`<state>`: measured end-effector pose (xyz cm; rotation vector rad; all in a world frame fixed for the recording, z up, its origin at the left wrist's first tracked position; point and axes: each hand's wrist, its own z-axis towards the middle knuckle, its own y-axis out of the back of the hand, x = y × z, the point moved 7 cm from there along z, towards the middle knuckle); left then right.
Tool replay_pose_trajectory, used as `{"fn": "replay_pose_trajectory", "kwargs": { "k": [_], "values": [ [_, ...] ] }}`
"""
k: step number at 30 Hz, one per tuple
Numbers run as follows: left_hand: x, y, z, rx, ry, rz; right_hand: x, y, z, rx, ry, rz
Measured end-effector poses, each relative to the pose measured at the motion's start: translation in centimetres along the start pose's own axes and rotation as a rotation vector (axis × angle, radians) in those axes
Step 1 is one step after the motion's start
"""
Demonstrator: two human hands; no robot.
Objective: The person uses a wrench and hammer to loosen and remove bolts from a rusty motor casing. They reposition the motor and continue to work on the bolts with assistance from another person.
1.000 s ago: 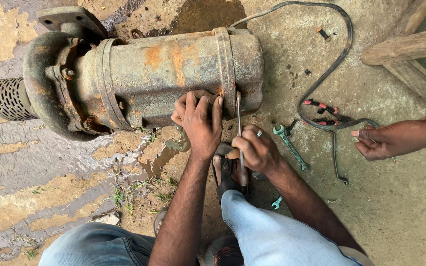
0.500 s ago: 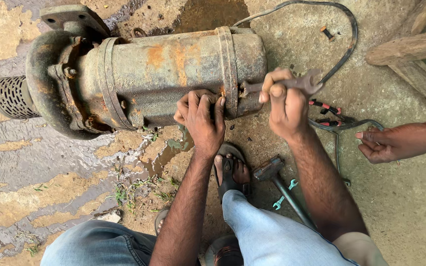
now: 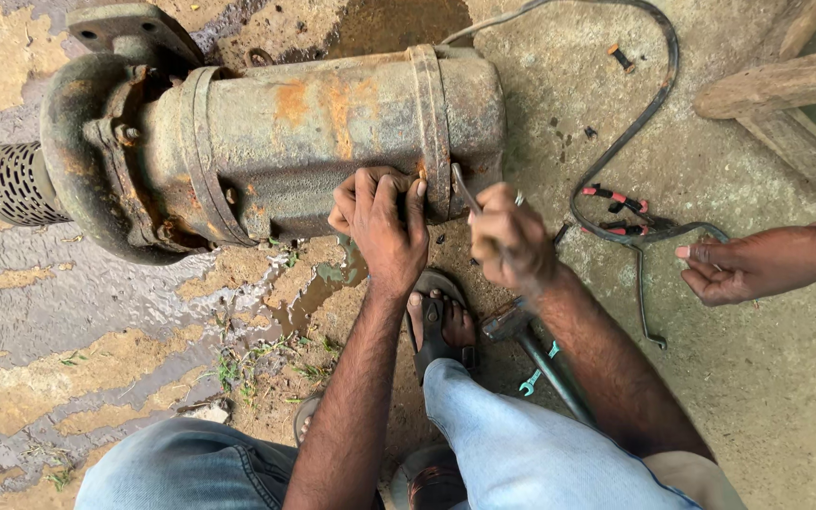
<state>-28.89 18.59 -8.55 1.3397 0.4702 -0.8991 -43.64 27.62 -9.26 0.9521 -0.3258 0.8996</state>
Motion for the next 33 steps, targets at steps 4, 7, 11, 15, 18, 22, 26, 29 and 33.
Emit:
{"fn": "replay_pose_trajectory", "kwargs": {
  "k": [4,7,11,15,18,22,26,29,33],
  "values": [
    [0.3,-0.2,-0.1,0.016,0.004,0.025,2.5,-2.3,-3.8,0.13,0.14,-0.269],
    [0.3,-0.3,-0.3,-0.001,-0.035,0.026,3.0,0.3,-3.7,-0.023,0.114,-0.029],
    [0.6,-0.5,-0.4,0.004,-0.023,-0.01,0.0,4.5,-0.9,-0.342,-0.194,0.348],
    [0.6,-0.5,-0.3,-0.012,-0.037,-0.031,-2.2,4.4,2.9,-0.181,-0.305,0.396],
    [0.7,-0.6,-0.3,-0.001,-0.033,-0.03,-3.0,3.4,3.8,-0.036,-0.382,0.362],
    [0.9,-1.1,-0.4,0.007,-0.001,0.006,-0.6,1.0,3.3,0.071,-0.036,0.041],
    [0.8,-0.9,-0.6,-0.014,-0.007,0.062,2.3,-2.4,-0.5,0.259,-0.003,-0.207],
    [0.7,-0.7,-0.6,-0.01,-0.022,0.048,3.3,-2.0,-2.1,0.281,0.018,-0.271],
    [1.1,-1.0,-0.8,0.014,-0.004,0.029,3.9,2.8,-2.2,-0.033,-0.094,-0.058]
  ]
}}
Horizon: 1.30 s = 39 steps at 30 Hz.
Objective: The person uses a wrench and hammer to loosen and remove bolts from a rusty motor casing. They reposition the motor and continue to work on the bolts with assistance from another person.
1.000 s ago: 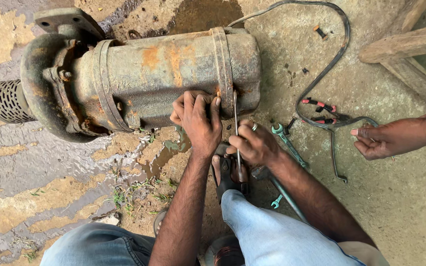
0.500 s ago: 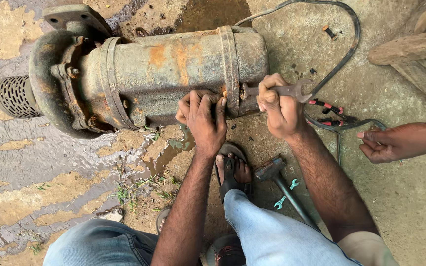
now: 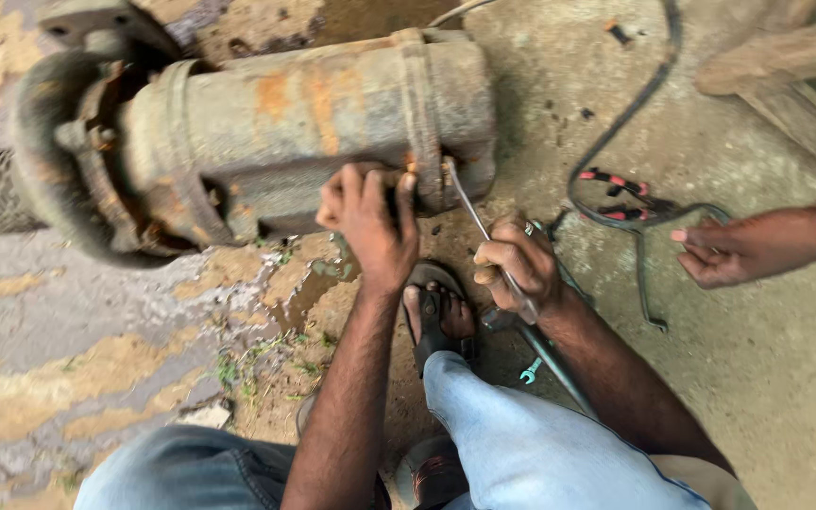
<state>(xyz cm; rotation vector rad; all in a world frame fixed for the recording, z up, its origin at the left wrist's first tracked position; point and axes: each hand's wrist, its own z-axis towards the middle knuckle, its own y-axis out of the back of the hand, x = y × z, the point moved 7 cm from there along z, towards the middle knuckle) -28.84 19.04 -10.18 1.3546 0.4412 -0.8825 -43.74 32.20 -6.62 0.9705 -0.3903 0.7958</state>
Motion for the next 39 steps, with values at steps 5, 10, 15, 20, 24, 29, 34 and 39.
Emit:
{"fn": "replay_pose_trajectory", "kwargs": {
  "k": [5,10,15,20,24,29,34,39],
  "values": [
    [0.4,-0.7,-0.5,-0.018,-0.033,0.02,0.4,4.5,0.7,-0.359,0.048,0.089],
    [0.5,-0.5,-0.7,-0.092,-0.083,-0.057,-3.8,11.0,-2.7,-0.378,-0.384,-0.172],
    [0.4,0.9,-0.4,-0.141,0.036,-0.34,-9.1,6.8,-12.7,0.251,-0.984,-0.425],
    [-0.9,2.2,-0.7,-0.144,0.083,-0.57,-9.4,8.7,-21.3,0.119,-1.077,-0.806],
    [-1.7,1.9,-0.4,-0.146,0.055,-0.706,-9.8,13.0,-26.2,0.067,-1.212,-0.992],
    [-2.9,1.7,-0.5,-0.099,-0.062,-0.637,-10.5,12.7,-27.1,0.28,-1.295,-0.926],
    [-3.9,0.6,-1.2,0.057,-0.071,-0.752,-5.9,9.0,-22.5,0.349,-1.144,-0.357],
    [-4.9,-2.0,-1.7,0.616,0.06,-0.652,-1.1,4.3,-12.7,0.431,-0.832,-0.182]
  ]
}}
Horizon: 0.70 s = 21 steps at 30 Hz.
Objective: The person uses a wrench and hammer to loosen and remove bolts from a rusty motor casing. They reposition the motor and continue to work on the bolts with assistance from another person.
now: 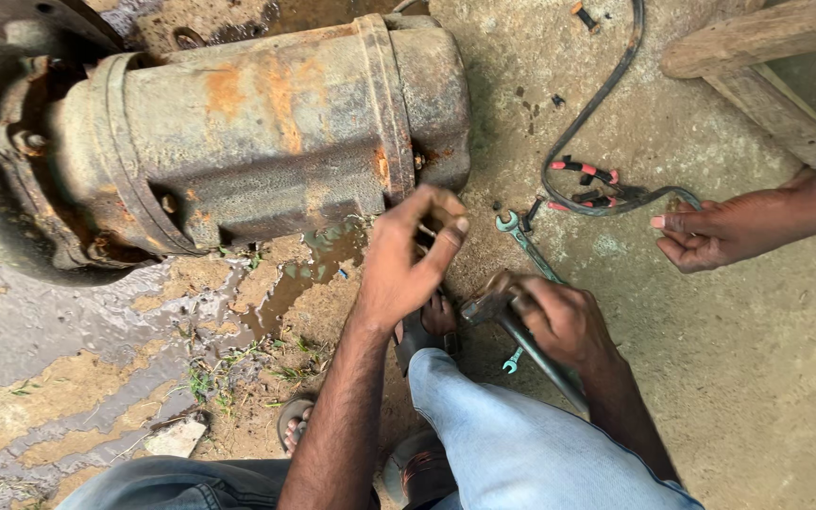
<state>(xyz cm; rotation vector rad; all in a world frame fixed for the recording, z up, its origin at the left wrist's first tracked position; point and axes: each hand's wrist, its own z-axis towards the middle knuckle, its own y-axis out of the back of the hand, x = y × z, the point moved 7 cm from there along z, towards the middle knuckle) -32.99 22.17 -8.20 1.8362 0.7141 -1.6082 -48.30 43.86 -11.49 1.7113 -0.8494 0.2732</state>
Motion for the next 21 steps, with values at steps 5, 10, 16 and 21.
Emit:
{"fn": "replay_pose_trajectory", "kwargs": {
  "k": [5,10,16,21],
  "values": [
    [1.6,1.0,-1.0,0.265,0.409,0.03,11.7,2.0,4.3,-0.126,0.653,-0.182],
    [-0.9,1.1,-1.4,0.34,0.118,-0.383,16.6,1.6,5.8,-0.146,0.892,-0.251],
    [-1.0,2.7,-1.3,0.166,0.138,-0.582,16.0,2.7,5.4,-0.304,0.909,0.019],
    [-0.3,6.3,-2.3,-0.129,0.328,0.43,14.1,3.5,5.2,-0.397,0.741,0.105]
  ]
}}
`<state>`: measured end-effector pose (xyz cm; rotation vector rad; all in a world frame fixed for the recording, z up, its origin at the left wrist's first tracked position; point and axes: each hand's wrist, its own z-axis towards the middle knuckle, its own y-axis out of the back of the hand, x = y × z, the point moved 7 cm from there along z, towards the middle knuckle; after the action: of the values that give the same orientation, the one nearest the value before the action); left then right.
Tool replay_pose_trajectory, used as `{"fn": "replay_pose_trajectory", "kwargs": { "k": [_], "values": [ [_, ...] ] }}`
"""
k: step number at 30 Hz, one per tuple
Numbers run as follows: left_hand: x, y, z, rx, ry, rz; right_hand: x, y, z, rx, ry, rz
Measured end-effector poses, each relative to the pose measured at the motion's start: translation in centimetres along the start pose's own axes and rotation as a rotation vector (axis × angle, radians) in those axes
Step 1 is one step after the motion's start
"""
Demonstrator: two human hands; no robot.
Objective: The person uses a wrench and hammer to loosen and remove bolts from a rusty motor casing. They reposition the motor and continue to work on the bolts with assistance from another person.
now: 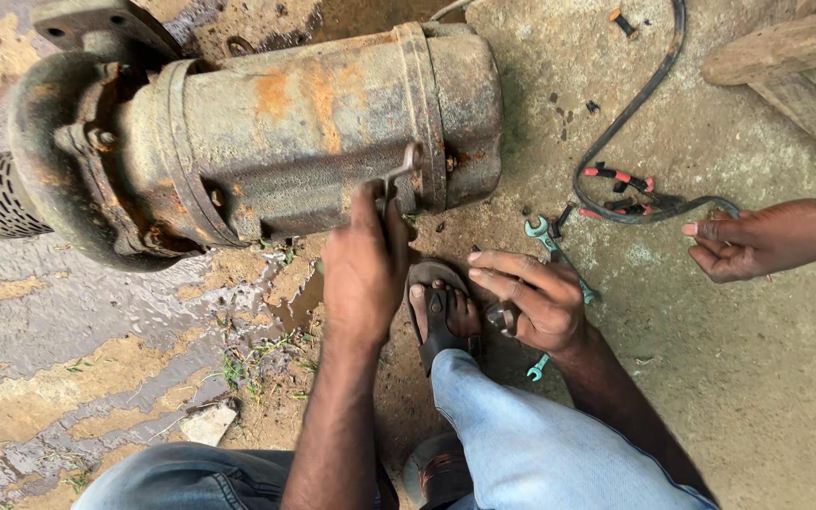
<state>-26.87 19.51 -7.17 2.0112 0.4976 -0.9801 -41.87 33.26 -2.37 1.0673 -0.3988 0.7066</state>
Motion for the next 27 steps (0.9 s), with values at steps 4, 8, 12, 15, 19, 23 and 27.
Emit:
{"fn": "replay_pose_trajectory", "kwargs": {
  "k": [4,8,12,15,19,23,27],
  "values": [
    [0.3,-1.4,-0.3,-0.025,0.035,0.525,-0.3,0.3,-0.8,-0.01,-0.055,0.073],
    [1.2,-4.0,0.0,0.0,0.085,0.422,-1.0,0.2,-1.6,-0.006,-0.116,0.088],
    [1.4,-4.5,0.6,-0.009,-0.03,0.21,-1.6,0.1,-2.1,-0.019,-0.119,0.082],
    [1.3,-3.4,0.5,-0.028,-0.112,0.095,-2.1,-0.1,-2.3,-0.015,-0.153,0.094],
    [0.3,-2.4,0.4,0.014,-0.186,0.092,-2.1,-0.1,-2.5,-0.026,-0.134,0.118],
    [0.1,-2.0,0.8,0.068,-0.137,0.03,-2.4,-0.5,-3.0,-0.002,-0.161,0.117],
    [0.1,-2.1,1.0,0.065,-0.158,0.011,-3.7,-0.5,-2.7,-0.101,-0.271,0.256]
  ]
}}
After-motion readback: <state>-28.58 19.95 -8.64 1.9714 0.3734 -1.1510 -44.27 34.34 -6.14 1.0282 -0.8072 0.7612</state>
